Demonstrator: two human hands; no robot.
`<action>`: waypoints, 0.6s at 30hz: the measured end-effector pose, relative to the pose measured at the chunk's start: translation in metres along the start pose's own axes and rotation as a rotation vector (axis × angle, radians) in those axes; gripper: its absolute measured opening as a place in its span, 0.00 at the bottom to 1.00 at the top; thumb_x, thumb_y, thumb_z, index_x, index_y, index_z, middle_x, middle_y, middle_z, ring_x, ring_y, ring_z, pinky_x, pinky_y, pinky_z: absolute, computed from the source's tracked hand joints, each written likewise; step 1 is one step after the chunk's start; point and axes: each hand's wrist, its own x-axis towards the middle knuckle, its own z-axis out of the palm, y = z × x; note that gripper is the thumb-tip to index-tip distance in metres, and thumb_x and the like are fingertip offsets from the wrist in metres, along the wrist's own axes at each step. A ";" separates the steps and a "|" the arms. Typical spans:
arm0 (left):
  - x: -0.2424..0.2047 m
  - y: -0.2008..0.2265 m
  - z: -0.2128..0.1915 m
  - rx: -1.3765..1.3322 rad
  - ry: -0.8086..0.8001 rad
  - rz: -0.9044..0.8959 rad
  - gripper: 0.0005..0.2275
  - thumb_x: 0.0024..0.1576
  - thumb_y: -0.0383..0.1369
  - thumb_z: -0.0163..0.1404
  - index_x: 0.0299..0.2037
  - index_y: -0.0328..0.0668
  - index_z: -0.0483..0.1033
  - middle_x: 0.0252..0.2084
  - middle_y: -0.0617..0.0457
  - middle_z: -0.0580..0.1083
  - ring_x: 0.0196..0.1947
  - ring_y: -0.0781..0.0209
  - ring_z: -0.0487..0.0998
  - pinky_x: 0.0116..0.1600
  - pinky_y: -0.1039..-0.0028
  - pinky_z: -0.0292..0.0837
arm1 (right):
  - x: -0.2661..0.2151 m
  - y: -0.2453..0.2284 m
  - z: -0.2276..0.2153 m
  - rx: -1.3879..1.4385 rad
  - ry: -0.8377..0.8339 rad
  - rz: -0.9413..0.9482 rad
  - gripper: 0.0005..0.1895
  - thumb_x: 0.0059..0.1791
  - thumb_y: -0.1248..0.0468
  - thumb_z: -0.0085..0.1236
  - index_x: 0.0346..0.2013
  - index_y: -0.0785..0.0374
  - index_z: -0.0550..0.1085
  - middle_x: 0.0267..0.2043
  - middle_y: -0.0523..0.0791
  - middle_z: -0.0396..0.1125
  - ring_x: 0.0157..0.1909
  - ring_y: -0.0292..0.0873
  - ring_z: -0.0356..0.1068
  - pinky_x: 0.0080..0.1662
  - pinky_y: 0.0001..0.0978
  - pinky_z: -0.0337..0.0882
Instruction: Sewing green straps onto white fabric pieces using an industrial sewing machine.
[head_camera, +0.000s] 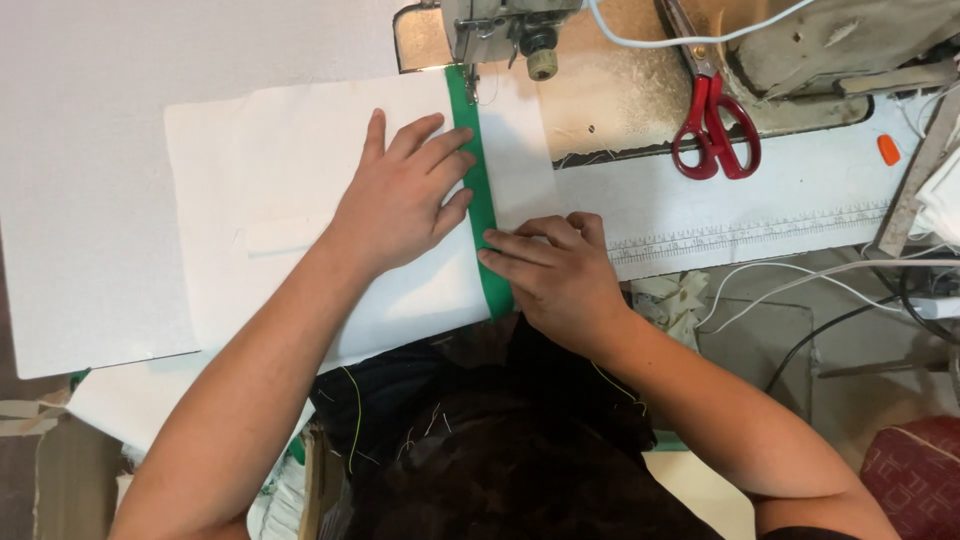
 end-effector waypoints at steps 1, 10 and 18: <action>-0.002 0.000 -0.001 0.009 -0.008 -0.011 0.15 0.67 0.43 0.50 0.58 0.48 0.79 0.63 0.51 0.76 0.69 0.40 0.67 0.67 0.26 0.55 | -0.001 0.000 0.001 0.015 -0.011 0.000 0.12 0.55 0.67 0.59 0.50 0.49 0.83 0.49 0.38 0.77 0.52 0.47 0.73 0.54 0.45 0.63; 0.002 0.001 -0.013 -0.005 -0.118 -0.048 0.28 0.63 0.58 0.46 0.64 0.50 0.75 0.68 0.50 0.72 0.73 0.36 0.62 0.66 0.16 0.45 | -0.006 0.008 -0.010 -0.038 -0.415 0.093 0.25 0.50 0.56 0.64 0.62 0.48 0.74 0.73 0.40 0.65 0.77 0.51 0.57 0.70 0.76 0.44; 0.016 -0.015 -0.010 -0.008 -0.148 -0.050 0.28 0.61 0.57 0.47 0.64 0.49 0.75 0.69 0.50 0.71 0.73 0.34 0.62 0.65 0.14 0.45 | 0.012 0.027 -0.010 -0.031 -0.486 0.065 0.26 0.51 0.51 0.63 0.63 0.50 0.73 0.74 0.42 0.63 0.79 0.55 0.53 0.69 0.85 0.36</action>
